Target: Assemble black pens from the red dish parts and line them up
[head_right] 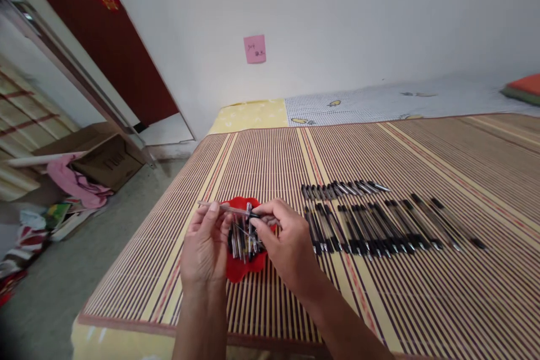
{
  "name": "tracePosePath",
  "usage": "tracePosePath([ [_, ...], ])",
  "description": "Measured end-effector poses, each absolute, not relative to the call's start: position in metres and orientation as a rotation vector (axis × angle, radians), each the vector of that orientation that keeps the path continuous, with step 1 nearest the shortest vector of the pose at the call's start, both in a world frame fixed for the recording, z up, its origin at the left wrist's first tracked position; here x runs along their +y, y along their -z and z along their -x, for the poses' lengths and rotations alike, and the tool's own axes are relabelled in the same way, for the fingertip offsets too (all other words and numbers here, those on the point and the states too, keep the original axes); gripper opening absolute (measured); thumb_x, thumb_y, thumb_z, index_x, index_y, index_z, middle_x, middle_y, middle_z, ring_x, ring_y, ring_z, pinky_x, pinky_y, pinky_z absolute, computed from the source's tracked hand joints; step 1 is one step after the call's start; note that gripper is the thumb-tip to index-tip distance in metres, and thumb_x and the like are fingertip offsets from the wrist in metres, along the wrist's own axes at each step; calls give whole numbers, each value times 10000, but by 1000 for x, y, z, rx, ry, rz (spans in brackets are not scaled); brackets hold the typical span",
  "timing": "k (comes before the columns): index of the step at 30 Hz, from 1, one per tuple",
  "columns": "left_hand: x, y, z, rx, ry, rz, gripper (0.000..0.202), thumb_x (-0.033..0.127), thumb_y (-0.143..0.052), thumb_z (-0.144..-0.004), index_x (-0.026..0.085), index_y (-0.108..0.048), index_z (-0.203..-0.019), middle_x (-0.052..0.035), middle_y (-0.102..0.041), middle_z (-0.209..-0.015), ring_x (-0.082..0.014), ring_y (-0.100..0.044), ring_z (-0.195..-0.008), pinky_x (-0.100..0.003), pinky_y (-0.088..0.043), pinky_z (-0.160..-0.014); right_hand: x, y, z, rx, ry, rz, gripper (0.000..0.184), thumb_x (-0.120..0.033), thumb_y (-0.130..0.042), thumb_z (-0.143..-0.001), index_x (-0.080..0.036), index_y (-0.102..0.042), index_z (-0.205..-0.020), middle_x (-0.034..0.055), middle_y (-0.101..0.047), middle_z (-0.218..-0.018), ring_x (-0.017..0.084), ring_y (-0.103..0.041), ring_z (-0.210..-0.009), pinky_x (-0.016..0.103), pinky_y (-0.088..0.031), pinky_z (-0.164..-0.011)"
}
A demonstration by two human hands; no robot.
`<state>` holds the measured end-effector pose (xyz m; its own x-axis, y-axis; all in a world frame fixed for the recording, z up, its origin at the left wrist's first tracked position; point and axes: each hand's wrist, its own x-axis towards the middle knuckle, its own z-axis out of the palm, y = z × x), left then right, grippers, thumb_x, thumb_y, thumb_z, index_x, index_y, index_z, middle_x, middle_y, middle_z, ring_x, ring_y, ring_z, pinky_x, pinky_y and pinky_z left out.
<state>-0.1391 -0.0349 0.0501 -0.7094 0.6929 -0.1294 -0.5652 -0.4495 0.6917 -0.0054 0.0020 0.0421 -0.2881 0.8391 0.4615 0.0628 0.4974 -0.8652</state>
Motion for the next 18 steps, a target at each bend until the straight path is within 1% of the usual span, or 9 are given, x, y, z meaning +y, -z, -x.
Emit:
tracePosePath([
  [3, -34, -50, 137, 951, -2153, -240, 263, 115, -844, -667, 143, -599, -758, -8, -682, -728, -105, -676, -632, -180, -577, -608, 3, -44, 3, -1705, -864, 760, 77, -223, -641, -891, -196, -701, -931, 44, -718, -898, 170, -690, -793, 301, -569, -711],
  [4, -35, -51, 136, 951, -2142, -243, 264, 119, -846, -665, 142, -598, -754, -11, -684, -720, -105, -675, -627, -180, -578, -606, 3, -44, 2, -1694, -880, 764, 79, -234, -645, -894, -195, -701, -933, 38, -719, -869, 163, -687, -757, 289, -564, -682],
  [6, -35, -52, 135, 955, -2119, -261, 258, 128, -847, -666, 140, -605, -754, -21, -693, -726, -106, -680, -634, -181, -582, -617, 4, -44, 1, -1683, -919, 789, 108, -277, -633, -912, -190, -691, -884, 10, -685, -729, 138, -645, -622, 258, -529, -582],
  [8, -36, -54, 133, 959, -2095, -305, 240, 139, -845, -672, 135, -629, -777, -38, -711, -778, -111, -691, -670, -191, -589, -645, 5, -44, 0, -1687, -964, 824, 252, -338, -573, -954, -189, -644, -765, -12, -613, -606, 119, -572, -520, 242, -473, -504],
  [10, -37, -55, 131, 962, -2058, -364, 220, 151, -837, -684, 127, -663, -817, -59, -726, -845, -121, -702, -719, -202, -594, -676, 7, -44, -2, -1688, -1069, 850, 394, -395, -476, -1001, -193, -581, -680, -11, -576, -575, 114, -539, -503, 241, -449, -488],
  [11, -38, -55, 131, 965, -2043, -385, 216, 157, -834, -688, 123, -679, -835, -67, -728, -866, -124, -705, -736, -204, -595, -685, 7, -44, -3, -1679, -1145, 844, 433, -414, -425, -1020, -193, -568, -676, -6, -577, -583, 115, -544, -515, 242, -456, -500],
  [13, -37, -54, 131, 972, -2042, -391, 211, 157, -832, -688, 118, -696, -845, -71, -728, -884, -126, -706, -755, -205, -595, -700, 8, -45, -4, -1647, -1275, 807, 408, -428, -400, -1029, -187, -605, -771, -3, -605, -630, 119, -576, -559, 244, -485, -544],
  [16, -36, -51, 132, 980, -2100, -329, 205, 145, -845, -667, 124, -686, -795, -50, -717, -866, -119, -700, -746, -214, -600, -712, 10, -45, -5, -1624, -1285, 760, 215, -386, -567, -958, -188, -644, -995, 5, -668, -761, 129, -634, -657, 246, -523, -615],
  [18, -36, -50, 133, 985, -2106, -319, 207, 148, -850, -664, 128, -682, -783, -46, -714, -862, -123, -701, -757, -221, -601, -724, 11, -44, -4, -1617, -1243, 778, 186, -330, -630, -912, -189, -649, -1031, 9, -683, -789, 133, -650, -666, 245, -529, -617],
])
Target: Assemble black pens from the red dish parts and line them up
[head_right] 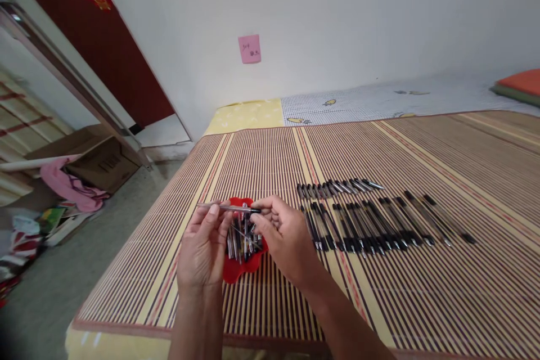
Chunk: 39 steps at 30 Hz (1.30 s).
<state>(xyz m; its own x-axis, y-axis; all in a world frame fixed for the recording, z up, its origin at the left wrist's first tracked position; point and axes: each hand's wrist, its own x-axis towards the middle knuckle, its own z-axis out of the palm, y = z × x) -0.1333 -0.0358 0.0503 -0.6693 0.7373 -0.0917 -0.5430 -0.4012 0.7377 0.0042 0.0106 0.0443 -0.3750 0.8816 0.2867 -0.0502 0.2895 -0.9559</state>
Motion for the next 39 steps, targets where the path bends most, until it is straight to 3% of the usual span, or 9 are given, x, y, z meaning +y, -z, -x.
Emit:
tracePosePath([
  [3, -37, -51, 133, 997, -2059, -394, 213, 178, -848, -683, 129, -705, -833, -60, -724, -880, -133, -707, -792, -227, -597, -750, 12, -44, -4, -1621, -1241, 828, 156, -319, -570, -941, -185, -646, -920, -16, -635, -678, 113, -601, -559, 229, -489, -539],
  [8, -41, -52, 133, 977, -2032, -510, 223, 205, -838, -714, 142, -725, -895, -76, -740, -919, -152, -722, -847, -222, -594, -761, 13, -45, -7, -1632, -1334, 850, 399, -437, -469, -1000, -199, -542, -688, -49, -507, -542, 86, -478, -447, 215, -392, -441],
  [15, -38, -51, 135, 978, -2069, -494, 201, 197, -837, -721, 140, -725, -878, -72, -741, -914, -148, -721, -846, -222, -596, -767, 12, -44, -7, -1686, -1302, 792, 202, -380, -549, -973, -196, -632, -972, -12, -634, -717, 119, -581, -601, 242, -473, -556],
  [23, -45, -52, 138, 1034, -2037, -728, 136, 227, -764, -820, 157, -725, -930, -74, -743, -924, -152, -717, -863, -234, -582, -794, 7, -48, -1, -1675, -1434, 785, 353, -397, -483, -1002, -202, -521, -710, -56, -462, -573, 95, -442, -511, 236, -364, -497],
  [28, -56, -57, 171, 1106, -2300, -506, 99, 227, -739, -832, 154, -704, -888, -36, -703, -841, -128, -681, -748, -214, -563, -689, 8, -50, 2, -1639, -1601, 639, 296, -424, -465, -1007, -182, -623, -940, 9, -635, -766, 118, -582, -628, 262, -475, -606],
  [30, -63, -56, 191, 1139, -2528, -313, 54, 203, -681, -874, 153, -690, -857, -7, -663, -788, -100, -644, -684, -198, -546, -659, 14, -51, 0, -1676, -1560, 701, 240, -387, -531, -977, -183, -632, -1056, 23, -660, -840, 126, -597, -675, 268, -485, -633],
  [32, -69, -54, 207, 1105, -2617, -162, 77, 185, -634, -903, 143, -679, -857, 11, -610, -741, -68, -586, -619, -162, -506, -609, 22, -51, 2, -1790, -1495, 771, 175, -318, -580, -943, -183, -658, -1023, 17, -656, -825, 132, -588, -692, 266, -472, -633],
  [36, -74, -47, 215, 979, -2493, -78, 126, 245, -615, -927, 138, -676, -952, 33, -531, -698, -38, -484, -514, -128, -407, -496, 32, -44, 28, -2187, -1267, 724, 143, -161, -561, -908, -182, -693, -856, 11, -663, -798, 142, -586, -733, 273, -441, -679],
  [39, -70, -46, 211, 955, -2417, -59, 133, 254, -618, -924, 137, -675, -953, 37, -515, -679, -35, -449, -484, -128, -395, -480, 35, -30, 57, -2537, -999, 689, 198, -66, -561, -878, -181, -721, -863, 33, -679, -893, 158, -604, -827, 276, -417, -725],
])
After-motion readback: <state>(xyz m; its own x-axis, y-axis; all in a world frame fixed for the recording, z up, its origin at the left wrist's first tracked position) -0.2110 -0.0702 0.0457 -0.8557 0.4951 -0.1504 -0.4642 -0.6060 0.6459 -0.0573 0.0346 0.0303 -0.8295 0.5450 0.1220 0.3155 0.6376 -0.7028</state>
